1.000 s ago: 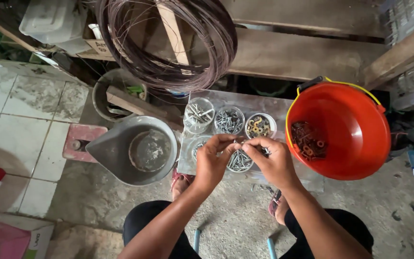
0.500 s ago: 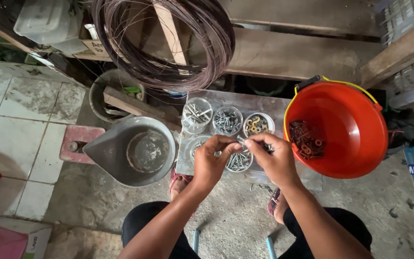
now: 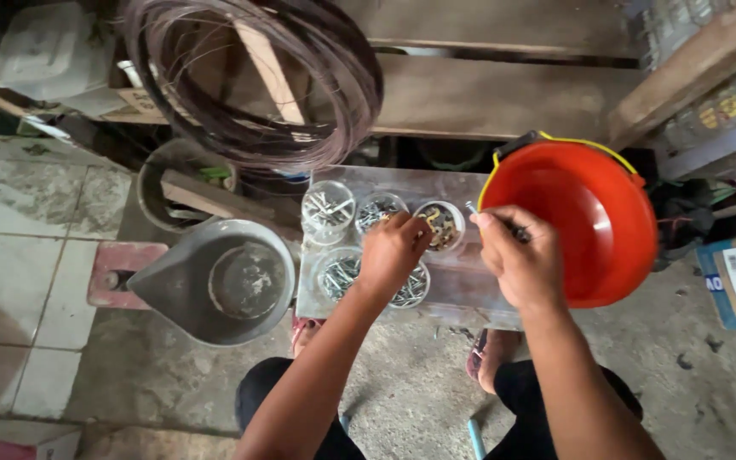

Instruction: The person sorts metal fasteners by hand, picking items from a red bucket and placing them into separate clear containers on a table. They handle screws, nails, and washers, separating them into different piles.

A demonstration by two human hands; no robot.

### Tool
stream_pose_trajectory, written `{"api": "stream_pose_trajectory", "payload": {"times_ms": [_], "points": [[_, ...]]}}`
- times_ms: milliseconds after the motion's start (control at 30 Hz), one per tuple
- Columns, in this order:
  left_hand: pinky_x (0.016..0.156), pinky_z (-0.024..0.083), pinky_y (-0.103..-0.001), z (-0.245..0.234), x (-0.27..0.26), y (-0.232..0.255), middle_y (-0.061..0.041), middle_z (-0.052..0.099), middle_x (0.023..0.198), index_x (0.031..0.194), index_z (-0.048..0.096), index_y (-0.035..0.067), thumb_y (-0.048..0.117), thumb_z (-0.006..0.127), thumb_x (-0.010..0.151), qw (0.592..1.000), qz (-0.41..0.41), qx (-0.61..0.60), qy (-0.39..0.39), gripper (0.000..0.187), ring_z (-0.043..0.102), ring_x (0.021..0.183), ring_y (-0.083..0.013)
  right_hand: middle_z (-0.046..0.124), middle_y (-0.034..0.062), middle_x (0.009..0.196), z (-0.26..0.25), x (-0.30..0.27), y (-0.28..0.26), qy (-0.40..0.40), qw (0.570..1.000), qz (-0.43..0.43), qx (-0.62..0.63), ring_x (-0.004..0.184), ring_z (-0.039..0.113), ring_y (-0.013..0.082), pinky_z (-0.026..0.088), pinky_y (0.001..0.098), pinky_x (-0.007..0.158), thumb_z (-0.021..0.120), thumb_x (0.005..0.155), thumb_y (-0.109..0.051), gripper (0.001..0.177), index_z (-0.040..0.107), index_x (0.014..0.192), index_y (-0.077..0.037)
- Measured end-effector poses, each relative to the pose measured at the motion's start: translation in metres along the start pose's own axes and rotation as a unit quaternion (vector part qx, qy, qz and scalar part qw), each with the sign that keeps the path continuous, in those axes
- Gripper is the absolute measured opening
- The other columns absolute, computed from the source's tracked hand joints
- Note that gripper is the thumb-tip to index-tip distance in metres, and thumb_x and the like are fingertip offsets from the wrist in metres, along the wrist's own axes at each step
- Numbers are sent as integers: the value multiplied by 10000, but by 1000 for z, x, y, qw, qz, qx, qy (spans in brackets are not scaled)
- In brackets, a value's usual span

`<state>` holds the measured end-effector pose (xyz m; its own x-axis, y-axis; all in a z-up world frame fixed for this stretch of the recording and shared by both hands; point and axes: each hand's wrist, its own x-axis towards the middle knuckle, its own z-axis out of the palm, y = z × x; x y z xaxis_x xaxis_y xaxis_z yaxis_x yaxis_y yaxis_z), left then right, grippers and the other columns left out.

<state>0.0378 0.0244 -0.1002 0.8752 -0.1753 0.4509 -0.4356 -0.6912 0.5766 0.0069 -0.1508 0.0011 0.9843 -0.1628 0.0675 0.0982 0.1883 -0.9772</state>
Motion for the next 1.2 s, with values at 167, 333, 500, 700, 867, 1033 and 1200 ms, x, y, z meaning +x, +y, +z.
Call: {"api": "stream_pose_trajectory", "payload": {"times_ms": [167,333,500,700,867,1033,1200], "points": [[672,556,-370,52,15,-10,15,651,776,908,722,254,310,728,847,995,14,100,-9,83,709,699,-257,327,10,411,-9,-2,-2,15,1000,14,0,319,330,21,278,181,298,669,959,-17,76,710,970,46],[708,562,-445,41,20,5,-65,704,852,1134,738,204,235,746,836,996,-38,66,-37,299,725,743,-342,326,26,391,-20,-3,-2,18,1000,21,0,303,331,34,283,189,293,679,936,6,62,712,954,56],[710,531,-362,-25,31,19,-110,719,766,1030,771,78,309,610,1028,911,-221,-348,-15,282,645,697,-198,363,26,374,-19,-7,1,-41,997,63,1,305,344,22,266,170,285,709,906,3,76,726,948,64],[661,542,-262,-71,7,34,-124,767,893,1159,751,17,159,773,903,845,-191,-498,-29,294,693,764,-164,283,-30,411,8,-14,14,-84,978,163,104,320,243,-6,214,171,282,672,925,18,77,700,960,82],[698,561,-280,-75,-8,28,-116,730,845,1066,779,4,85,835,855,845,-184,-502,11,233,666,745,-154,272,-36,448,36,-20,22,-124,962,213,114,331,242,8,232,164,269,654,958,-10,65,684,953,48],[715,525,-267,-106,-11,16,-73,729,820,1002,800,57,130,817,883,878,-181,-439,65,141,606,712,-109,417,2,640,46,-12,59,-154,894,347,241,451,356,46,264,169,315,565,1037,-477,462,727,1031,-45],[734,515,-278,-122,-17,2,-54,755,871,1025,810,127,192,788,912,918,-168,-350,87,132,580,699,-114,712,181,999,53,-9,101,-116,848,421,301,827,643,200,524,297,705,607,978,-489,530,718,1186,-15]]}}
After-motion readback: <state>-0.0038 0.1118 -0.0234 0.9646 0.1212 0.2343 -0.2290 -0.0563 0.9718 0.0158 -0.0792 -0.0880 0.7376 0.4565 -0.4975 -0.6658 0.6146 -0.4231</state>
